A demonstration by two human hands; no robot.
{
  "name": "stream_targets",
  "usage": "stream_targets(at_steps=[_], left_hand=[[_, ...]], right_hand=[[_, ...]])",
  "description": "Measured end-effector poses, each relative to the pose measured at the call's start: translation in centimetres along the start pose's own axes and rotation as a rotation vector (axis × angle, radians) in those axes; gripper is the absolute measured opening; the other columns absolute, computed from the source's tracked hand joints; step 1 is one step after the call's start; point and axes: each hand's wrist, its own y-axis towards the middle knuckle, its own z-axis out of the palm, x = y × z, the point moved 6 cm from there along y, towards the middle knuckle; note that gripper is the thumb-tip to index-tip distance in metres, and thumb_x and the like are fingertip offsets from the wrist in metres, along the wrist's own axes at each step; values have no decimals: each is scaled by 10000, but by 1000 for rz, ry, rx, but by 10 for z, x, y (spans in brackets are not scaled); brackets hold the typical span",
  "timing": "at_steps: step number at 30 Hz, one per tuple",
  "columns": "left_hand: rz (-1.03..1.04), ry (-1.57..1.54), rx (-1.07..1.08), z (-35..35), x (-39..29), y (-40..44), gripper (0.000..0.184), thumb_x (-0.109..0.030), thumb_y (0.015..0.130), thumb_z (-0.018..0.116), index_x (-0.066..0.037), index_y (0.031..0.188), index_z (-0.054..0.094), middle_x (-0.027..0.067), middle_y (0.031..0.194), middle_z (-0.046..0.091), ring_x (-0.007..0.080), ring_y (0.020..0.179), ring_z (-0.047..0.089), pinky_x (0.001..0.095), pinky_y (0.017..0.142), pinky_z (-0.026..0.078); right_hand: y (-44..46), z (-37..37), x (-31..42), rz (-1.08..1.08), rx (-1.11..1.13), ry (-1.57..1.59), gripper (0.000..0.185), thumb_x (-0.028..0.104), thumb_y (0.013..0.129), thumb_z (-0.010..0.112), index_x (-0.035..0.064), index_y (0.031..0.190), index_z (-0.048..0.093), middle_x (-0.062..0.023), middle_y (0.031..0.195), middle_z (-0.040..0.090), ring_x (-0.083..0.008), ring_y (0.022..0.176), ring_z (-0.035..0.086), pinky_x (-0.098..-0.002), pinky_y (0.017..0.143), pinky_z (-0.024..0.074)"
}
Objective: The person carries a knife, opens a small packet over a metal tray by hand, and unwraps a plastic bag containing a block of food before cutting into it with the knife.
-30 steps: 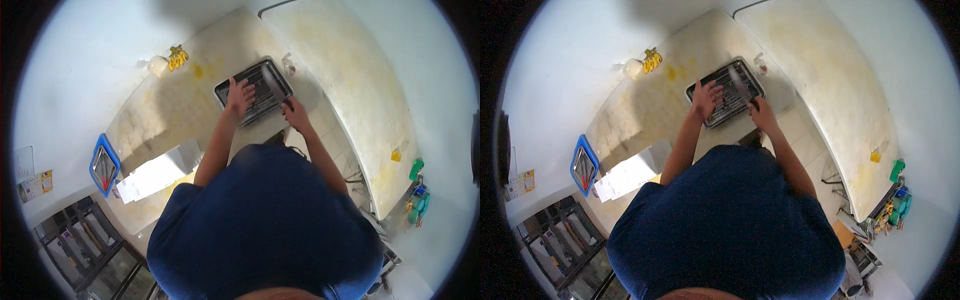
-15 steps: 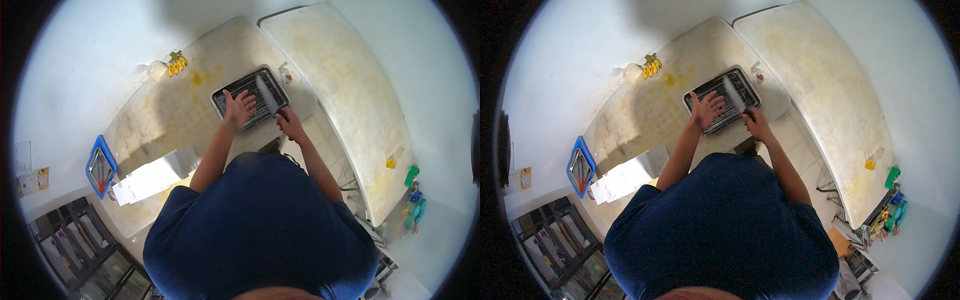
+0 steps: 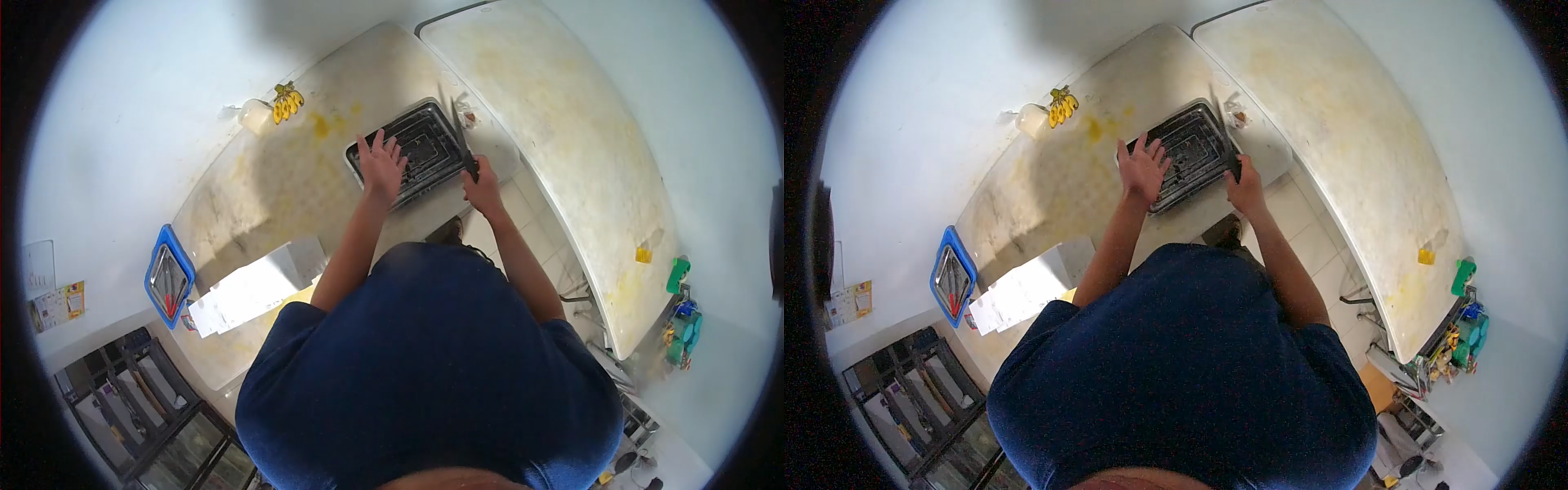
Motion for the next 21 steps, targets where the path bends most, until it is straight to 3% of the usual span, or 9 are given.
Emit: stream_targets(at_steps=[2, 5, 8, 11, 12, 15, 18, 21], left_hand=[[-3, -89, -6, 2, 0, 3, 953, -794, 891, 224, -163, 1574, 14, 197, 1624, -33, 349, 1505, -44, 525, 1190, -9], [-39, -288, 30, 6, 1, 4, 967, -825, 865, 213, -214, 1573, -33, 164, 1630, -75, 353, 1502, -78, 545, 1179, -57], [-40, -374, 59, 7, 1, 7, 983, -847, 844, 207, -233, 1572, -36, 154, 1631, -81, 354, 1501, -90, 558, 1174, -66], [-6, -432, 151, 5, 1, 15, 987, -861, 830, 180, -245, 1573, -30, 141, 1634, -80, 351, 1501, -93, 555, 1176, -66], [5, -441, 180, 5, 0, 14, 987, -864, 826, 170, -248, 1573, -25, 139, 1635, -76, 351, 1502, -90, 556, 1176, -66], [50, -452, 175, 0, -4, 18, 1002, -882, 809, 146, -253, 1575, -5, 143, 1637, -47, 359, 1503, -68, 561, 1176, -52], [68, -413, 94, -7, -6, 15, 1005, -882, 807, 98, -236, 1577, 57, 176, 1627, 53, 388, 1495, 25, 582, 1166, 25], [112, -338, 113, 8, -15, 19, 999, -872, 819, 86, -220, 1577, 98, 192, 1615, 132, 404, 1481, 109, 584, 1158, 84]], right_hand=[[-2, 8, 13, 10, 61, 137, 326, 80, 918, 618, 18, 1212, 491, -186, 935, 639, -259, 803, 660, -403, 686, 516], [-21, 2, 58, -529, -114, -5, 367, 44, 915, 623, 32, 1258, 491, -136, 961, 608, -213, 810, 635, -347, 704, 525], [-49, 5, 88, -840, -305, -202, 445, 63, 927, 585, 82, 1352, 452, -149, 996, 593, -278, 853, 637, -413, 734, 529], [-51, 46, 47, -550, 397, -825, 495, 86, 944, 519, 136, 1424, 410, -170, 1030, 583, -355, 905, 632, -467, 765, 517], [-54, 47, 49, -501, 420, -713, 550, 92, 942, 474, 182, 1472, 359, -163, 1017, 586, -378, 927, 628, -483, 756, 518], [-51, 25, 68, -512, 286, -719, 556, 90, 935, 494, 193, 1470, 383, -148, 973, 587, -366, 888, 633, -493, 730, 520], [-57, 0, 96, -650, -175, -316, 530, 85, 934, 518, 195, 1446, 439, -139, 1016, 622, -359, 886, 639, -472, 724, 532], [-62, 31, 68, -727, 237, -793, 517, 74, 935, 560, 171, 1435, 472, -173, 1101, 639, -327, 936, 655, -391, 735, 545]])
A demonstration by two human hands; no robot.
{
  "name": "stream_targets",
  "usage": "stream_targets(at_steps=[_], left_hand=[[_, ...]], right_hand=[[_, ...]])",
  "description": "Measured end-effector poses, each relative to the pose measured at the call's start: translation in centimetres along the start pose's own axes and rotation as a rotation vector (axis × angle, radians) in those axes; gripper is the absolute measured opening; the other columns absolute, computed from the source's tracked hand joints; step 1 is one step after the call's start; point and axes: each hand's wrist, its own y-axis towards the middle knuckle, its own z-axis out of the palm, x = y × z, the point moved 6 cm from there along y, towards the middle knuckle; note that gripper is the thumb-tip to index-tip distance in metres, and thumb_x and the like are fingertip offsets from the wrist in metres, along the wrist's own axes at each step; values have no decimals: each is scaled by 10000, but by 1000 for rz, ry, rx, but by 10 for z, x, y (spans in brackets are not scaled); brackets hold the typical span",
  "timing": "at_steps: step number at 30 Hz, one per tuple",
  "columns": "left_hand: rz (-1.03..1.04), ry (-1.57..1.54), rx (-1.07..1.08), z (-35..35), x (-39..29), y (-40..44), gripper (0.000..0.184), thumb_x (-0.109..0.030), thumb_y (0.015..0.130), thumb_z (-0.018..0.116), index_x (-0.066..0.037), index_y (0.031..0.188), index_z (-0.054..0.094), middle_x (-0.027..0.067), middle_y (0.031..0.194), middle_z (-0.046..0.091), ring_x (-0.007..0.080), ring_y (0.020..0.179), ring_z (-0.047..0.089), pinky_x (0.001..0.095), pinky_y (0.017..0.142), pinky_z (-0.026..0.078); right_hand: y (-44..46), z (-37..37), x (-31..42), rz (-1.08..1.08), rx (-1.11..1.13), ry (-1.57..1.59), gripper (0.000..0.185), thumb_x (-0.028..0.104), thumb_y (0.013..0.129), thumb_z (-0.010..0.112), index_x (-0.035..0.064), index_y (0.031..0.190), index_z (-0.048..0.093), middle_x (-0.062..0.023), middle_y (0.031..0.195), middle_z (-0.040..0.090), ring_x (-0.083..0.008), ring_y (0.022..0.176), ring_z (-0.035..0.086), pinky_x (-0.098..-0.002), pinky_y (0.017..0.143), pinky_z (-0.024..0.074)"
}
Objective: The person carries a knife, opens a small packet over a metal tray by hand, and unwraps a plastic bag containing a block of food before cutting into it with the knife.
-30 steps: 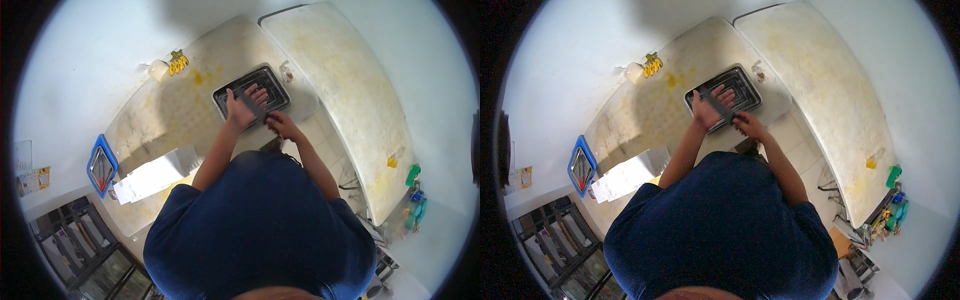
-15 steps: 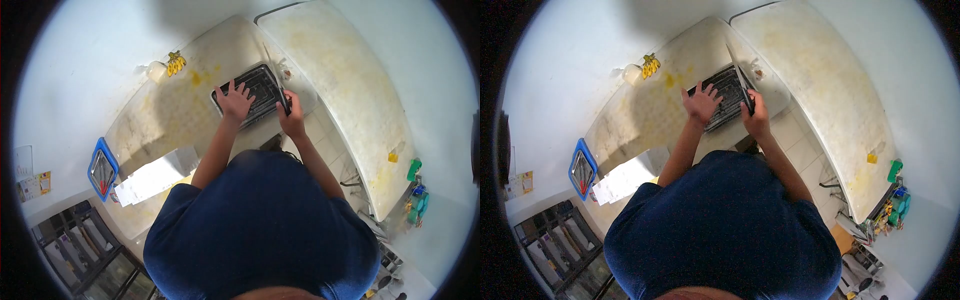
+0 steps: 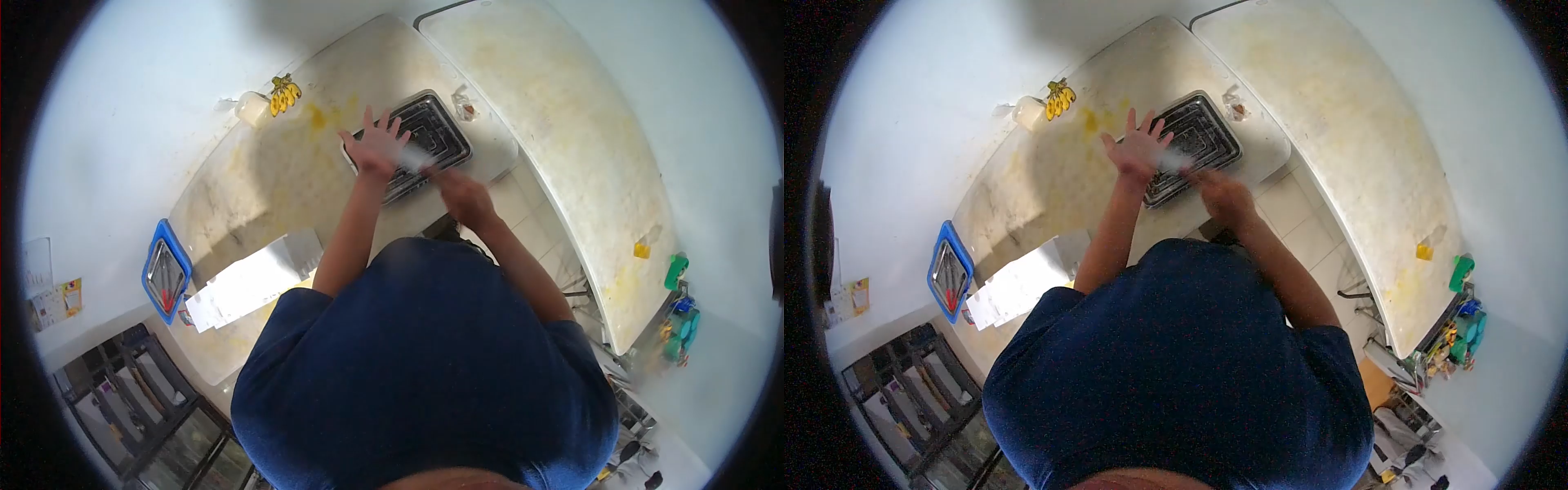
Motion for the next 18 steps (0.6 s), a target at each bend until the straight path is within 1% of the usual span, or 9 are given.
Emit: stream_targets(at_steps=[4, 6, 7, 10, 11, 13, 15, 16, 18], left_hand=[[41, 234, -75, -5, -10, 15, 907, -800, 891, 163, -207, 1575, 99, 177, 1627, 101, 364, 1501, 73, 553, 1173, 52], [143, 550, -176, -15, -21, 22, 810, -706, 941, 237, -179, 1554, 171, 178, 1594, 207, 355, 1486, 140, 547, 1162, 101], [188, 707, -228, -17, -25, 19, 762, -658, 966, 273, -165, 1543, 207, 179, 1578, 260, 350, 1478, 174, 545, 1156, 126], [276, 815, -251, -10, -28, 17, 662, -539, 984, 364, -143, 1506, 274, 156, 1500, 380, 329, 1430, 278, 519, 1135, 190], [301, 833, -233, -5, -28, 17, 654, -527, 985, 378, -141, 1503, 278, 150, 1483, 396, 325, 1420, 292, 509, 1131, 198], [343, 866, -200, 0, -27, 14, 638, -501, 986, 407, -137, 1497, 287, 139, 1450, 429, 318, 1400, 319, 491, 1123, 215], [319, 870, -138, 9, -23, 11, 660, -523, 981, 401, -129, 1499, 287, 140, 1466, 419, 311, 1393, 325, 483, 1120, 222], [311, 871, -112, 14, -22, 9, 671, -533, 979, 398, -125, 1500, 286, 140, 1475, 414, 308, 1389, 328, 479, 1118, 226], [120, 665, 27, 24, -12, 5, 720, -592, 973, 354, -121, 1510, 274, 158, 1510, 375, 319, 1412, 298, 491, 1132, 208]], right_hand=[[-5, 11, 3, 30, -82, 614, 562, 62, 929, 606, 166, 1459, 452, -124, 1097, 667, -220, 867, 654, -314, 724, 533], [-11, -3, -12, 105, -82, 872, 568, 78, 928, 626, 152, 1463, 449, -77, 1049, 676, -151, 807, 629, -284, 705, 521], [-15, -16, -13, 237, -56, 1063, 484, 84, 942, 610, 95, 1409, 479, -50, 1008, 667, -84, 738, 568, -236, 656, 490], [-10, -50, -11, 248, 15, 1392, 345, 78, 961, 595, 48, 1291, 499, -72, 982, 662, -87, 720, 567, -245, 641, 483], [-7, -58, -8, 220, -7, 1418, 253, 93, 970, 582, 46, 1204, 496, -69, 946, 658, -64, 693, 539, -226, 602, 448], [-6, -47, -18, 278, 10, 1458, 257, 118, 986, 557, 53, 1220, 473, -63, 895, 645, -72, 672, 529, -224, 590, 438], [-8, -42, -21, 379, 2, 1513, 219, 180, 1012, 516, 63, 1192, 470, -60, 807, 614, -91, 640, 515, -223, 569, 420], [-9, -40, -18, 327, 19, 1655, 227, 201, 1017, 503, 58, 1192, 478, -69, 805, 609, -102, 634, 521, -229, 564, 420], [-11, -31, -12, 206, 61, 1939, 258, 245, 1028, 477, 46, 1192, 495, -88, 800, 599, -123, 624, 532, -242, 552, 421]])
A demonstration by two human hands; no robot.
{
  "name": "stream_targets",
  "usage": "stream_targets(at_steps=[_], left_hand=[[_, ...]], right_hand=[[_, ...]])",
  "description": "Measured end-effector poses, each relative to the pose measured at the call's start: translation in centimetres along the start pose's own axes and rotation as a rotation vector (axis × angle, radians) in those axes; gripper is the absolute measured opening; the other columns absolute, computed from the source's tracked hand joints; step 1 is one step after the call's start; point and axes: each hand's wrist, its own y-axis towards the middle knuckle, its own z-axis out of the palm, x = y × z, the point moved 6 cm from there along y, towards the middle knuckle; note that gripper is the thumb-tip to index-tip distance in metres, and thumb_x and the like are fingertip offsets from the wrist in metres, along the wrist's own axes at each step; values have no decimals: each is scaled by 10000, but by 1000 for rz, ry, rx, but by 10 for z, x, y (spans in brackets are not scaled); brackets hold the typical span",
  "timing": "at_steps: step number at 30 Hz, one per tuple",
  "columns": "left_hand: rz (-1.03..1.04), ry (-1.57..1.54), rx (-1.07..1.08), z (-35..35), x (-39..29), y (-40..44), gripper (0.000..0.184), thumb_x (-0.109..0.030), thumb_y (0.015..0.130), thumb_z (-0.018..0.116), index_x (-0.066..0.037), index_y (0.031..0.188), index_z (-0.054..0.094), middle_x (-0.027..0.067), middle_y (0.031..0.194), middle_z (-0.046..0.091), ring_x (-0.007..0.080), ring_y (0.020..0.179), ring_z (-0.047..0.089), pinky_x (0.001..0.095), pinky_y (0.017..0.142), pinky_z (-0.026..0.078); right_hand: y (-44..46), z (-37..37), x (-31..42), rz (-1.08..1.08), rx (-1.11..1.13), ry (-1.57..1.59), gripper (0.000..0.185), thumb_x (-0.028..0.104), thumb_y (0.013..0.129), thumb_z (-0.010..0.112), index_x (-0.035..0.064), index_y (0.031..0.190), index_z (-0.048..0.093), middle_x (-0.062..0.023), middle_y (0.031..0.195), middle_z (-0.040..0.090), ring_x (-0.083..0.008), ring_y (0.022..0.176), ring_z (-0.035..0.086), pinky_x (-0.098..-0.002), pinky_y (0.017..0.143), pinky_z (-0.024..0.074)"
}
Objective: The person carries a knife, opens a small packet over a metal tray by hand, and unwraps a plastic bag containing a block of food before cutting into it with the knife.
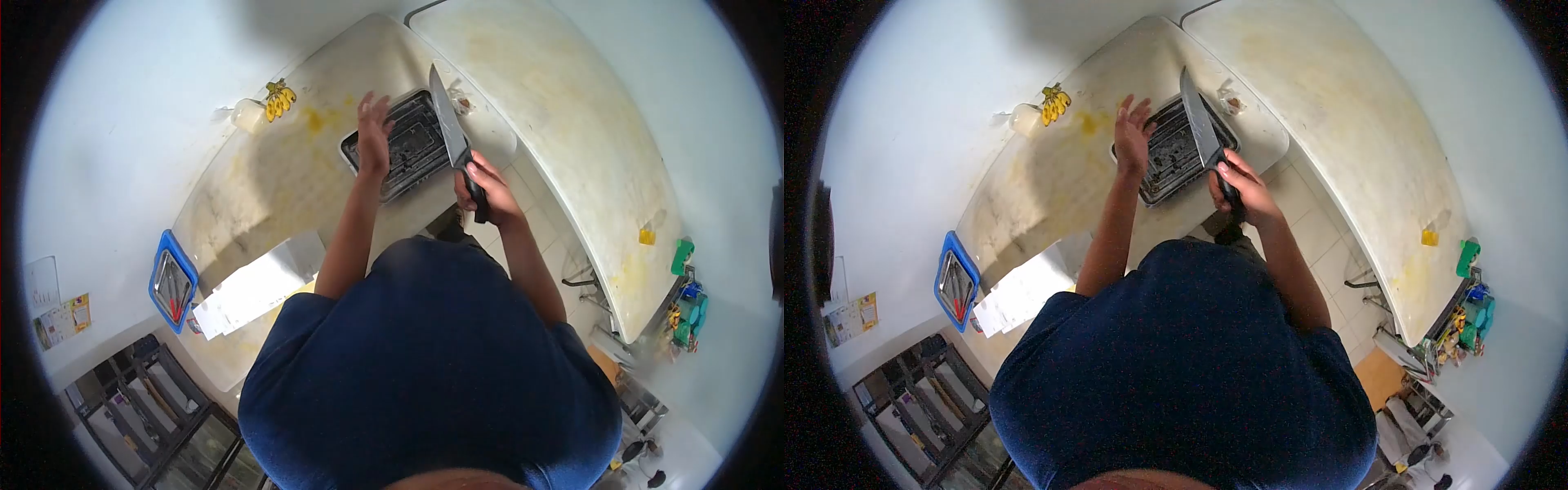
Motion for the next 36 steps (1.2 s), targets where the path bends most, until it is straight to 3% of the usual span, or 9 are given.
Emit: stream_targets(at_steps=[1, 7, 12, 18, 23, 25, 28, 31, 36], left_hand=[[-65, -111, 87, 8, 1, -3, 746, -622, 969, 332, -118, 1516, 267, 167, 1528, 355, 325, 1424, 282, 497, 1139, 199], [-392, -801, 408, 42, 26, -27, 907, -779, 902, 198, -110, 1503, 315, 245, 1578, 223, 428, 1449, 217, 564, 1160, 172], [-285, -858, 241, 7, 34, -27, 951, -809, 877, 91, -127, 1477, 373, 223, 1565, 270, 428, 1429, 243, 597, 1143, 196], [-380, -718, -89, -51, 81, -24, 952, -810, 874, 93, -134, 1516, 289, 219, 1549, 303, 437, 1409, 291, 622, 1142, 190], [-505, -728, -369, -41, 121, -31, 998, -843, 842, 104, -152, 1561, 127, 199, 1585, 233, 413, 1463, 189, 612, 1159, 96], [-491, -767, -410, -38, 119, -28, 998, -841, 844, 100, -152, 1565, 99, 195, 1593, 212, 404, 1475, 161, 607, 1162, 78], [-462, -720, -422, -39, 121, -21, 939, -796, 880, 127, -141, 1553, 123, 196, 1575, 245, 394, 1455, 204, 600, 1152, 115], [-519, -479, -355, -42, 133, -5, 790, -688, 940, 260, -112, 1480, 268, 189, 1465, 399, 373, 1327, 387, 564, 1077, 267], [-678, 11, -47, -4, 154, 25, 433, -429, 948, 559, -86, 1212, 534, 115, 1113, 620, 263, 935, 579, 382, 791, 471]], right_hand=[[-2, 4, -6, -8, 80, 164, 282, 259, 1027, 481, 22, 1173, 528, -100, 793, 594, -161, 616, 550, -256, 575, 446], [18, -41, -64, 265, -247, -521, 375, 363, 972, 604, -8, 1000, 652, -55, 763, 623, -136, 638, 584, -277, 615, 479], [-4, -67, -51, 265, -611, -735, 333, 351, 934, 662, 18, 939, 652, -19, 701, 606, -116, 636, 578, -286, 600, 468], [-15, -75, -28, -335, -744, -1171, 226, 199, 917, 619, 54, 1065, 530, -138, 718, 624, -232, 624, 627, -386, 575, 494], [-1, -35, -77, -86, -338, -1785, 288, 118, 862, 594, 63, 1128, 494, -236, 832, 634, -424, 733, 636, -531, 627, 487], [-2, -33, -87, -22, -313, -1591, 275, 143, 875, 594, 65, 1122, 503, -227, 829, 635, -451, 755, 627, -540, 643, 478], [-11, -40, -66, -376, -459, -1390, 294, 187, 892, 615, 60, 1133, 505, -177, 760, 615, -401, 668, 622, -489, 623, 479], [-30, -90, -61, 3, -639, -1185, 352, 242, 924, 616, 2, 1167, 527, -202, 938, 643, -339, 876, 650, -451, 738, 489], [-77, -154, -71, 4, -811, -945, 269, 251, 980, 580, 13, 1088, 514, -81, 773, 588, -170, 652, 557, -341, 600, 455]])
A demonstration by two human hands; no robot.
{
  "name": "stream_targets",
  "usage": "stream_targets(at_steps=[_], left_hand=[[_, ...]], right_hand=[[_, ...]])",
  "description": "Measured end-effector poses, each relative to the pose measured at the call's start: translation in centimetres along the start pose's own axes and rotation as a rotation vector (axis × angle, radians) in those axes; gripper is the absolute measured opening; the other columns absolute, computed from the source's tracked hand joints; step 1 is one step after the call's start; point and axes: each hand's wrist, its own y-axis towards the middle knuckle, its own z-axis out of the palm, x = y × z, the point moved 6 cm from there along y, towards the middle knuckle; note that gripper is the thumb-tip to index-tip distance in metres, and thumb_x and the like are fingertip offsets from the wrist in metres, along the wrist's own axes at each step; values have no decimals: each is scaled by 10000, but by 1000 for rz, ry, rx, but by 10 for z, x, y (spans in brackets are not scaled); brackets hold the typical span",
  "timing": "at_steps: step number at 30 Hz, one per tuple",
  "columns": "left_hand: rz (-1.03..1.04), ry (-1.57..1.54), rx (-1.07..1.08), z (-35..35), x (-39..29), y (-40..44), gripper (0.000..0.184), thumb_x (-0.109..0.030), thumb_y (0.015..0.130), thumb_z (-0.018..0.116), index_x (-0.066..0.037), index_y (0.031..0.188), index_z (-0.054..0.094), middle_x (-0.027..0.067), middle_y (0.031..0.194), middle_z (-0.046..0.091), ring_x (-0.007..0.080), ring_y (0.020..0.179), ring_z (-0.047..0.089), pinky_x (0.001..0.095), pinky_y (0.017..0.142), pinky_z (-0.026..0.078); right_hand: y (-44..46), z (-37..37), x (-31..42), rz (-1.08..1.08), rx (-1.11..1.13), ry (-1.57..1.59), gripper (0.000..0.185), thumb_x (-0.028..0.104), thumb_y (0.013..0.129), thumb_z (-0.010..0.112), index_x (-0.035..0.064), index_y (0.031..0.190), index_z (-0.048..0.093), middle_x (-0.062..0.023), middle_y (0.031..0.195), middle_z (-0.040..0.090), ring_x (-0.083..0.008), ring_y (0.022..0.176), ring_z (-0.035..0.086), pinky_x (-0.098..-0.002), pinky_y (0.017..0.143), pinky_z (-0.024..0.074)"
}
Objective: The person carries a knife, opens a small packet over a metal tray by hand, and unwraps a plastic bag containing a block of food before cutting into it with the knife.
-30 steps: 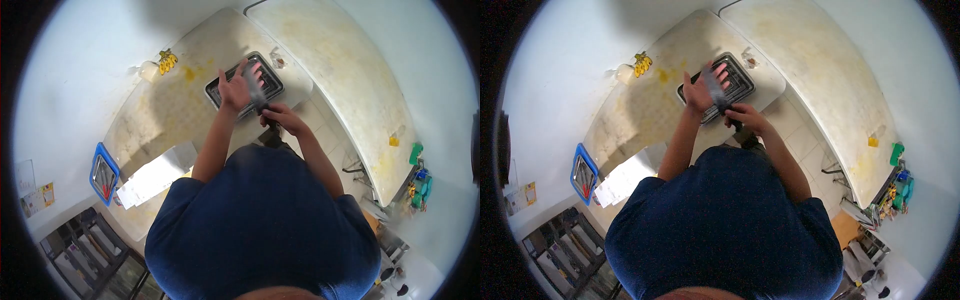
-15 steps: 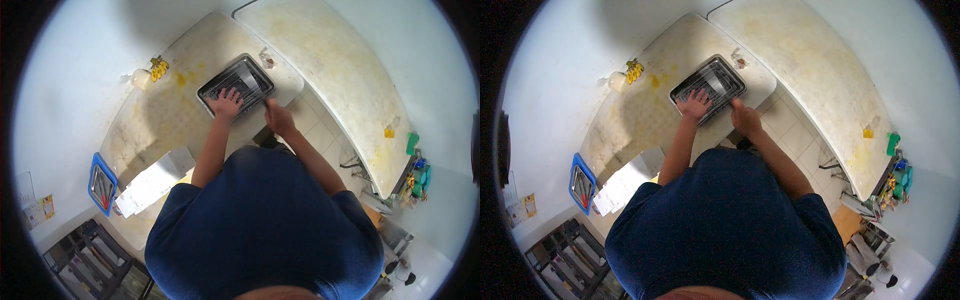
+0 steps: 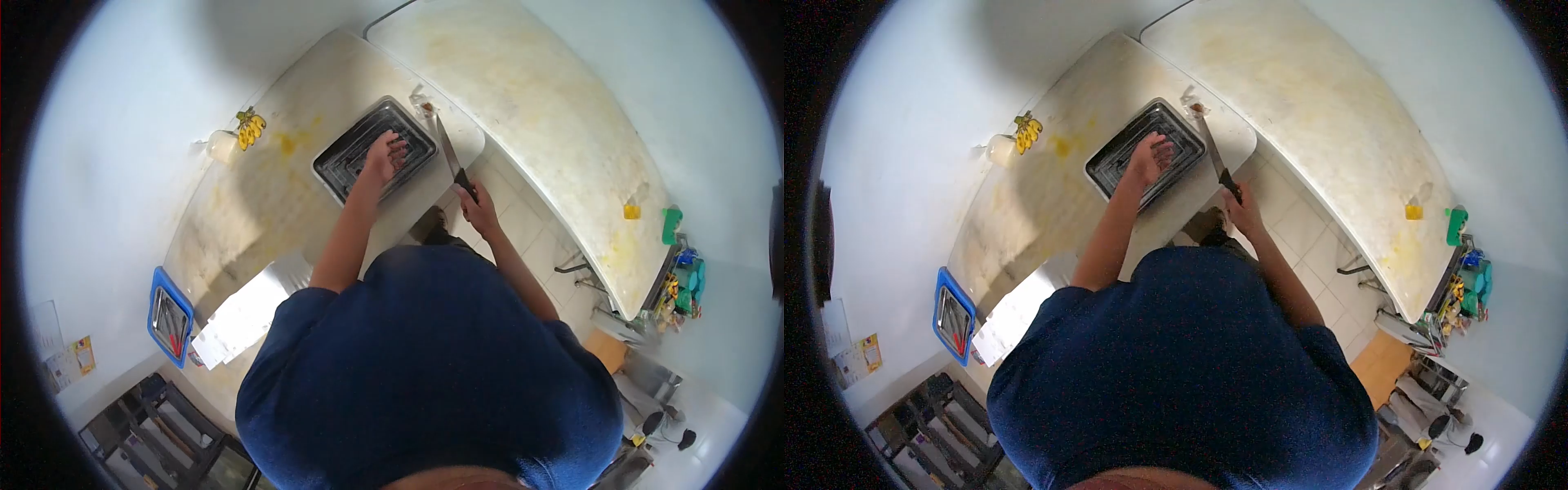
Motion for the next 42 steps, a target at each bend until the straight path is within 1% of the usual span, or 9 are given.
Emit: stream_targets(at_steps=[3, 7, 11, 17, 22, 30, 33, 37, 42], left_hand=[[162, 530, -23, 21, -9, 45, 388, -297, 868, 703, -72, 1161, 583, 105, 1030, 647, 269, 927, 612, 360, 779, 500], [885, 1244, -179, 71, -49, 51, 571, -133, 682, 801, -19, 1191, 567, 214, 1053, 620, 397, 1053, 594, 437, 875, 507], [921, 1302, -115, 95, -60, 76, 725, -94, 703, 787, -66, 1350, 463, 263, 1336, 476, 421, 1115, 568, 459, 938, 499], [891, 1641, 95, 116, -59, 125, 334, -136, 737, 755, -25, 1041, 677, 240, 1018, 660, 405, 1001, 629, 450, 865, 521], [845, 1745, -5, 128, -78, 129, 252, -111, 744, 736, -15, 976, 709, 196, 930, 702, 385, 916, 668, 427, 844, 532], [1067, 1283, 165, 150, -109, -25, 195, -43, 760, 668, -27, 946, 724, 190, 945, 713, 349, 916, 687, 401, 818, 537], [1050, 1169, 65, 140, -113, -70, 187, -29, 743, 667, -21, 918, 733, 189, 875, 715, 331, 825, 698, 373, 755, 540], [809, 1164, 26, 119, -111, -106, 149, -83, 817, 733, -18, 949, 753, 89, 796, 728, 99, 724, 647, 287, 686, 523], [688, 1001, 37, 90, -110, -137, 141, -83, 819, 734, -39, 948, 769, 65, 811, 730, 95, 708, 629, 273, 675, 511]], right_hand=[[-25, -18, -5, 148, 19, 237, 183, 188, 993, 560, 31, 1065, 500, -27, 708, 546, -90, 555, 491, -255, 509, 397], [-37, -31, -21, 121, 26, 206, 152, 151, 973, 577, 39, 1033, 494, -46, 731, 576, -95, 564, 508, -263, 519, 419], [-48, -44, -31, 19, 0, 44, 167, 158, 959, 600, 38, 1027, 505, -42, 743, 589, -96, 592, 515, -268, 536, 430], [-80, -78, -36, 186, -59, -25, 266, 236, 957, 621, 21, 1075, 517, -97, 784, 646, -187, 730, 619, -340, 682, 484], [-74, -85, -41, 282, -53, -1, 257, 226, 959, 618, 20, 1076, 518, -99, 786, 652, -183, 723, 616, -334, 681, 487], [18, -27, -45, 33, -252, -300, 320, 238, 906, 569, -2, 1113, 525, -284, 949, 633, -476, 932, 613, -511, 785, 472], [48, -10, -33, 44, -168, -362, 329, 206, 916, 569, 23, 1175, 480, -297, 984, 634, -499, 935, 602, -547, 796, 466], [75, 4, -37, -88, -161, -344, 428, 186, 888, 619, 51, 1238, 414, -287, 1069, 617, -473, 984, 604, -533, 838, 464], [103, 17, -52, -248, -124, -462, 445, 180, 863, 656, 54, 1241, 457, -242, 1201, 584, -395, 1061, 600, -486, 881, 473]])
